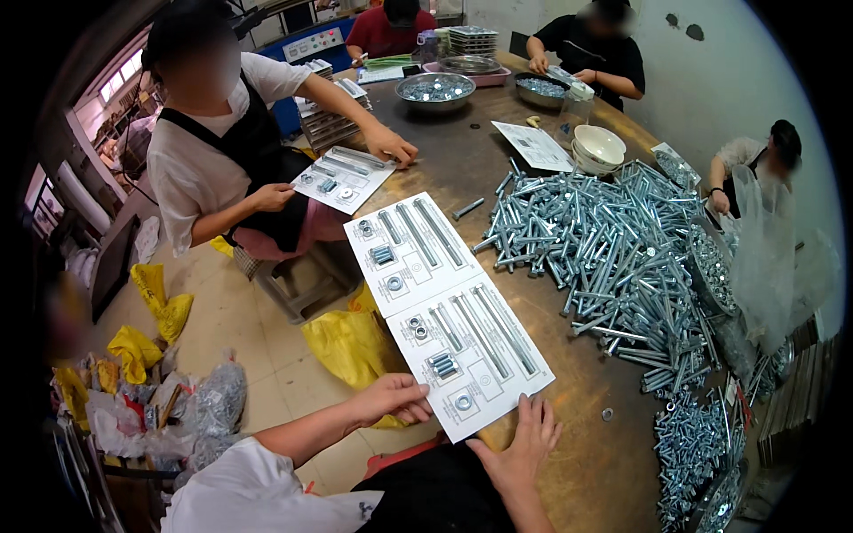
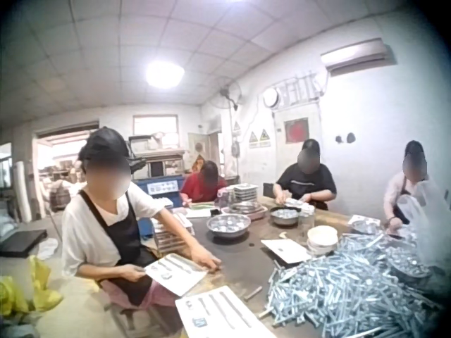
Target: The person assembles hardware kits by picking bolts, nuts, and washers from piles on a table and placing them into designated slots on printed cardboard sheets. The person repeats this process for multiple sheets, organizing the fasteners into the kit layout.
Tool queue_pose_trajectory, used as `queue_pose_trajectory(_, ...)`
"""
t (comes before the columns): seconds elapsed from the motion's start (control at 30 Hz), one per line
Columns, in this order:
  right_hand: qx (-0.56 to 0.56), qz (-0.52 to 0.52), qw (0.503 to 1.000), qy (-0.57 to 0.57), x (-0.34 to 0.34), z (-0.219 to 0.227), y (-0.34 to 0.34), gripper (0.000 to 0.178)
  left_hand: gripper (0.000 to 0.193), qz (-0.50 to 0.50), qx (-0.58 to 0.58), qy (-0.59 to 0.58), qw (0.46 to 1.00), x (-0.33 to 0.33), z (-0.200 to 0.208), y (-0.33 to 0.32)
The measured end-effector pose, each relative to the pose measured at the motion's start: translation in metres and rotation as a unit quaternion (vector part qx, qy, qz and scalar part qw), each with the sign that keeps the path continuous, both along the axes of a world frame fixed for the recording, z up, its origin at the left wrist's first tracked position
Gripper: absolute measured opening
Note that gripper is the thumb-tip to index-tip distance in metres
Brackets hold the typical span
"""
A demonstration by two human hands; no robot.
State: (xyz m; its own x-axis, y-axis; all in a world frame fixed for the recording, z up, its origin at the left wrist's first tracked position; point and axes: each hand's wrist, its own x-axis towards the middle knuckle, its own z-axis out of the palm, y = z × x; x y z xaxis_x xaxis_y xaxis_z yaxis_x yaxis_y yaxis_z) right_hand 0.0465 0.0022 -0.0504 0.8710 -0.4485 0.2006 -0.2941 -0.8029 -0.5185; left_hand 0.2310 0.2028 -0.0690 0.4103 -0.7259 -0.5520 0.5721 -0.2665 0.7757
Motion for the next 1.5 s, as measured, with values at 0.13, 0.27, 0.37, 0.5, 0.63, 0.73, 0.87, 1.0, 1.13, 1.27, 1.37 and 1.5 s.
queue_pose_trajectory(0.13,-0.006,-0.005,1.0,0.027,0.006,0.007,0.003,0.105,0.033,-0.049,0.003,0.017,0.999,-0.011,-0.002,-0.002)
queue_pose_trajectory(0.27,-0.002,0.005,1.0,0.02,0.009,0.007,0.002,0.101,0.032,-0.035,-0.005,0.015,0.999,-0.014,-0.007,-0.002)
queue_pose_trajectory(0.37,-0.023,0.011,1.0,0.0,0.015,0.001,0.003,0.102,0.031,-0.013,-0.016,0.008,1.0,-0.008,-0.011,-0.001)
queue_pose_trajectory(0.5,-0.035,0.015,0.999,0.006,0.033,0.003,0.013,0.103,0.033,0.024,-0.016,-0.006,1.0,0.004,-0.012,0.004)
queue_pose_trajectory(0.63,-0.014,0.031,0.999,0.001,0.054,0.002,0.02,0.102,0.032,0.063,-0.021,-0.017,0.998,0.019,-0.011,0.009)
queue_pose_trajectory(0.73,0.009,0.062,0.998,-0.004,0.076,0.007,0.023,0.099,0.032,0.088,-0.03,-0.052,0.994,0.038,-0.019,0.015)
queue_pose_trajectory(0.87,0.018,0.099,0.995,0.011,0.109,0.01,0.024,0.098,0.031,0.132,-0.032,-0.07,0.988,0.071,-0.017,0.022)
queue_pose_trajectory(1.0,0.017,0.119,0.992,0.033,0.148,0.008,0.031,0.096,0.034,0.171,-0.007,-0.125,0.977,0.109,-0.014,0.029)
queue_pose_trajectory(1.13,0.015,0.143,0.989,0.03,0.186,0.013,0.037,0.093,0.034,0.209,-0.002,-0.172,0.963,0.148,-0.024,0.039)
queue_pose_trajectory(1.27,0.002,0.155,0.987,0.037,0.221,0.009,0.039,0.093,0.032,0.237,0.015,-0.226,0.945,0.18,-0.021,0.042)
queue_pose_trajectory(1.37,0.001,0.155,0.986,0.058,0.246,0.011,0.045,0.092,0.032,0.256,0.013,-0.242,0.936,0.2,-0.021,0.045)
queue_pose_trajectory(1.5,-0.041,0.146,0.987,0.044,0.275,-0.007,0.036,0.09,0.031,0.274,0.017,-0.264,0.925,0.224,-0.021,0.031)
